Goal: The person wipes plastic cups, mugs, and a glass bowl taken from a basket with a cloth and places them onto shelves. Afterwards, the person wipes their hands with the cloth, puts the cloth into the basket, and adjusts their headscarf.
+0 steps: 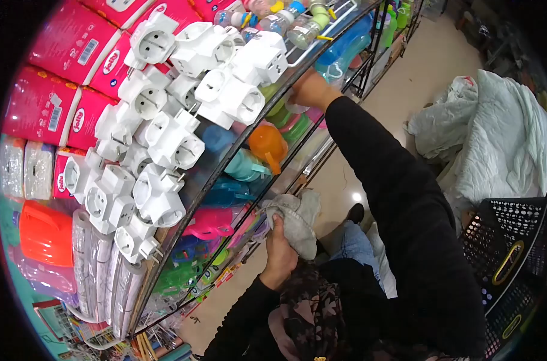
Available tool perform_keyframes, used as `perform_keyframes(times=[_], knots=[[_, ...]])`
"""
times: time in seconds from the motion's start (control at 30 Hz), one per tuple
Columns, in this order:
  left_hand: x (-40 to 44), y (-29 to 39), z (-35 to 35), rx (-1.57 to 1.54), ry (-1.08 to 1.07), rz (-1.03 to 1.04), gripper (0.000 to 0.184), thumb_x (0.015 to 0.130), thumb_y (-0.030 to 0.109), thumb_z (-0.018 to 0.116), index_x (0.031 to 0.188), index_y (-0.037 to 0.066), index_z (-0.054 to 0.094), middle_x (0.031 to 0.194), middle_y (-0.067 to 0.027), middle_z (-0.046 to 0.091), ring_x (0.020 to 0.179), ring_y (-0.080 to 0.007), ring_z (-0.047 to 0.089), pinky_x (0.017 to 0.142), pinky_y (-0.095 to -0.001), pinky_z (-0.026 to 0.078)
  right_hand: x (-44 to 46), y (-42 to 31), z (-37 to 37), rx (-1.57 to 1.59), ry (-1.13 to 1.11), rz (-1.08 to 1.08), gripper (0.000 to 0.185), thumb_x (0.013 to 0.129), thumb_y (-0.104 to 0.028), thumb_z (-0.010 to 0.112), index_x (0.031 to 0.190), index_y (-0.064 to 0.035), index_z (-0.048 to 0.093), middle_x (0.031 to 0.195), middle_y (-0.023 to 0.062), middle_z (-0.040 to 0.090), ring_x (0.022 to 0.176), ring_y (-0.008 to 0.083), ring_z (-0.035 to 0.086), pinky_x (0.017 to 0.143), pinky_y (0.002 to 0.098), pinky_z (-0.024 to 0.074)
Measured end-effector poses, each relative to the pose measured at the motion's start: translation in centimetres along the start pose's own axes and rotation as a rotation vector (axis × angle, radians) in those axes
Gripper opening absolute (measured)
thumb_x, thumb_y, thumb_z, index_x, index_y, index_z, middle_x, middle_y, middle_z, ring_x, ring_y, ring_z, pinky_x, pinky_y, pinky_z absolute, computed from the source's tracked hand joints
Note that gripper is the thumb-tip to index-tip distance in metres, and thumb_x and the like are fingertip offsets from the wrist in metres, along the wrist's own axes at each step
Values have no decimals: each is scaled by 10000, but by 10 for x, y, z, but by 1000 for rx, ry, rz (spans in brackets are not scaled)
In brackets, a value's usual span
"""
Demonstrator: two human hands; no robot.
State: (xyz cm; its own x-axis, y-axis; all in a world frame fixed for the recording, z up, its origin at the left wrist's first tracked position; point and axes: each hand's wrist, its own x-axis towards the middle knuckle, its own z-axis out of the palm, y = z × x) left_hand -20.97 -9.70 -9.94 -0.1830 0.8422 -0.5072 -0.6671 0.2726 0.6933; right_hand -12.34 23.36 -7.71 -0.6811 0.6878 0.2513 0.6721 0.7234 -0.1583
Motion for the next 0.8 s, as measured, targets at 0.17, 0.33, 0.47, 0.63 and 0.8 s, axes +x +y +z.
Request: perform_keyframes(times=[0.17, 0.33, 0.47, 0.63, 0.8], knots=[[11, -3, 31, -165, -196, -71, 527, 949, 432, 337, 1315, 53, 350, 1300, -90, 439, 1197, -236, 426, 1015, -376, 314, -86, -53, -18, 581, 621, 272, 668, 769, -375, 619, 1233, 50, 394, 1212, 253, 439, 1120, 385, 425, 957, 430, 345], [23, -15, 78, -132, -324, -317, 524, 942, 456, 329, 1300, 76, 375, 1305, -80, 441, 1200, -247, 426, 1017, -399, 311, -254, -143, -25, 570, 83, 429, 723, 879, -398, 451, 1415, -42, 122, 1471, 174, 110, 1367, 334, 73, 1074, 509, 86], [19, -44, 130, -91, -538, -441, 534, 937, 468, 329, 1291, 71, 383, 1309, -90, 438, 1208, -266, 419, 1015, -419, 317, -347, -162, -102, 506, 51, 559, 716, 868, -381, 493, 1403, -31, 170, 1460, 182, 149, 1358, 351, 105, 1075, 478, 138], [-15, -49, 212, -134, -762, -558, 552, 934, 472, 326, 1288, 52, 380, 1311, -118, 433, 1211, -301, 411, 1022, -446, 312, -417, -215, -268, 388, 366, 789, 563, 843, -234, 585, 1311, -9, 369, 1329, 211, 387, 1215, 331, 405, 979, 382, 353], [-30, -63, 243, -112, -825, -711, 566, 934, 474, 321, 1291, 38, 372, 1313, -137, 427, 1214, -322, 404, 1030, -457, 300, -515, -168, -363, -144, 974, 1219, 340, 831, -140, 582, 1137, 6, 555, 1024, 170, 614, 835, 219, 606, 715, 317, 477]])
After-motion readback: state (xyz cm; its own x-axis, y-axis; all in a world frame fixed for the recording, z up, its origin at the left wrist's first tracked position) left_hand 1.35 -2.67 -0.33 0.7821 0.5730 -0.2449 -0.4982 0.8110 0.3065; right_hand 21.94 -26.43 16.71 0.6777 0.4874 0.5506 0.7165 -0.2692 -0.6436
